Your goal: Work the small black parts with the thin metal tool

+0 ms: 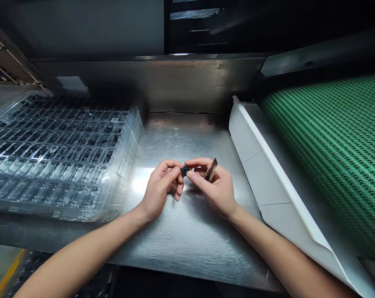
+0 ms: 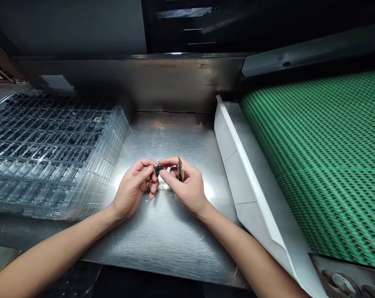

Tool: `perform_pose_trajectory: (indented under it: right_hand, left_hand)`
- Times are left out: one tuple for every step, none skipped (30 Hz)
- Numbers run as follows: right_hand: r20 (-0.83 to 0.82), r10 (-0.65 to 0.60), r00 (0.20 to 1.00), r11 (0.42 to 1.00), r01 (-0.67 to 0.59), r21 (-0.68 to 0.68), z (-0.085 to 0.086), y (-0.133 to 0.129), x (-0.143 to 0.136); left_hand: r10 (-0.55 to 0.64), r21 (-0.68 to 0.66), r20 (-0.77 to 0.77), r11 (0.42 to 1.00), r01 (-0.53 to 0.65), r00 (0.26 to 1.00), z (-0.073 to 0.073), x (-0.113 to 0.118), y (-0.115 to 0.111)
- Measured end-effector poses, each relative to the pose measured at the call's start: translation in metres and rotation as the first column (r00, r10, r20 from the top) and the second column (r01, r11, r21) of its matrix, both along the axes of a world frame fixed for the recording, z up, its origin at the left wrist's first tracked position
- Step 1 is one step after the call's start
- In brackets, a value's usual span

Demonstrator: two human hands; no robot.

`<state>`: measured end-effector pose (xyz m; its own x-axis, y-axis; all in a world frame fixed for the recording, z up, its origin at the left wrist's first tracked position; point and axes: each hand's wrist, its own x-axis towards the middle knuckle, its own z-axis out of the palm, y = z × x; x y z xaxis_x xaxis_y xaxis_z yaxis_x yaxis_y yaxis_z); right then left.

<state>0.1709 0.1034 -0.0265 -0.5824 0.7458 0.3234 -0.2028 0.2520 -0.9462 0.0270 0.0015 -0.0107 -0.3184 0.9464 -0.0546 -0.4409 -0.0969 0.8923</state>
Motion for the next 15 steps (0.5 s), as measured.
perform_pose_trajectory:
  right_hand:
    - [-0.001, -0.002, 1.000, 1.000, 0.002, -0.004, 0.001, 0.001, 0.000]
    - [-0.001, -0.002, 1.000, 1.000, 0.002, -0.001, 0.002, 0.002, 0.000]
    - [-0.002, 0.001, 1.000, 1.000, -0.001, 0.004, 0.003, 0.003, 0.000]
    - [-0.003, 0.011, 1.000, 1.000, -0.011, 0.012, 0.004, 0.004, -0.001]
    - [-0.009, 0.025, 1.000, 1.000, -0.025, 0.018, 0.005, 0.005, -0.001]
    - [-0.018, 0.043, 0.999, 0.999, -0.042, 0.022, 0.006, 0.005, -0.001]
    - [-0.026, 0.059, 0.998, 0.998, -0.058, 0.026, 0.006, 0.005, 0.000]
    - [-0.033, 0.067, 0.997, 0.997, -0.066, 0.031, 0.006, 0.005, 0.000]
    - [-0.038, 0.064, 0.997, 0.997, -0.063, 0.036, 0.005, 0.005, 0.000]
    - [-0.038, 0.052, 0.998, 0.998, -0.050, 0.033, 0.004, 0.004, 0.001]
    - [-0.031, 0.033, 0.999, 0.999, -0.033, 0.016, 0.003, 0.004, 0.001]
    - [-0.015, 0.012, 1.000, 1.000, -0.012, -0.009, 0.002, 0.003, 0.001]
    - [0.002, -0.015, 1.000, 0.999, 0.015, -0.038, 0.001, 0.003, 0.001]
    - [0.021, -0.042, 0.999, 0.997, 0.043, -0.068, 0.001, 0.003, 0.001]
    - [0.033, -0.068, 0.997, 0.993, 0.071, -0.096, 0.000, 0.003, 0.001]
  left_hand:
    - [-0.022, -0.003, 0.019, 1.000, 0.022, 1.000, 0.000, 0.000, 0.000]
    - [-0.049, -0.004, 0.034, 0.999, 0.049, 0.998, 0.000, 0.000, 0.000]
    - [-0.075, -0.001, 0.044, 0.997, 0.075, 0.996, 0.001, 0.000, 0.000]
    - [-0.097, 0.007, 0.048, 0.995, 0.097, 0.994, 0.001, 0.000, 0.000]
    - [-0.114, 0.019, 0.049, 0.993, 0.113, 0.992, 0.001, 0.001, 0.000]
    - [-0.120, 0.031, 0.048, 0.992, 0.119, 0.992, 0.001, 0.001, 0.000]
    - [-0.121, 0.041, 0.047, 0.992, 0.119, 0.992, 0.000, 0.002, 0.000]
    - [-0.120, 0.049, 0.048, 0.992, 0.118, 0.992, -0.001, 0.003, 0.000]
    - [-0.120, 0.052, 0.056, 0.992, 0.117, 0.991, -0.002, 0.003, 0.001]
    - [-0.123, 0.055, 0.069, 0.991, 0.119, 0.990, -0.003, 0.003, 0.002]
    - [-0.129, 0.056, 0.086, 0.991, 0.124, 0.988, -0.004, 0.003, 0.003]
    - [-0.137, 0.058, 0.103, 0.990, 0.131, 0.985, -0.006, 0.002, 0.004]
    - [-0.146, 0.060, 0.119, 0.988, 0.140, 0.982, -0.007, 0.002, 0.005]
    - [-0.151, 0.063, 0.128, 0.988, 0.144, 0.980, -0.008, 0.001, 0.006]
    - [-0.153, 0.067, 0.130, 0.987, 0.145, 0.980, -0.009, 0.000, 0.007]
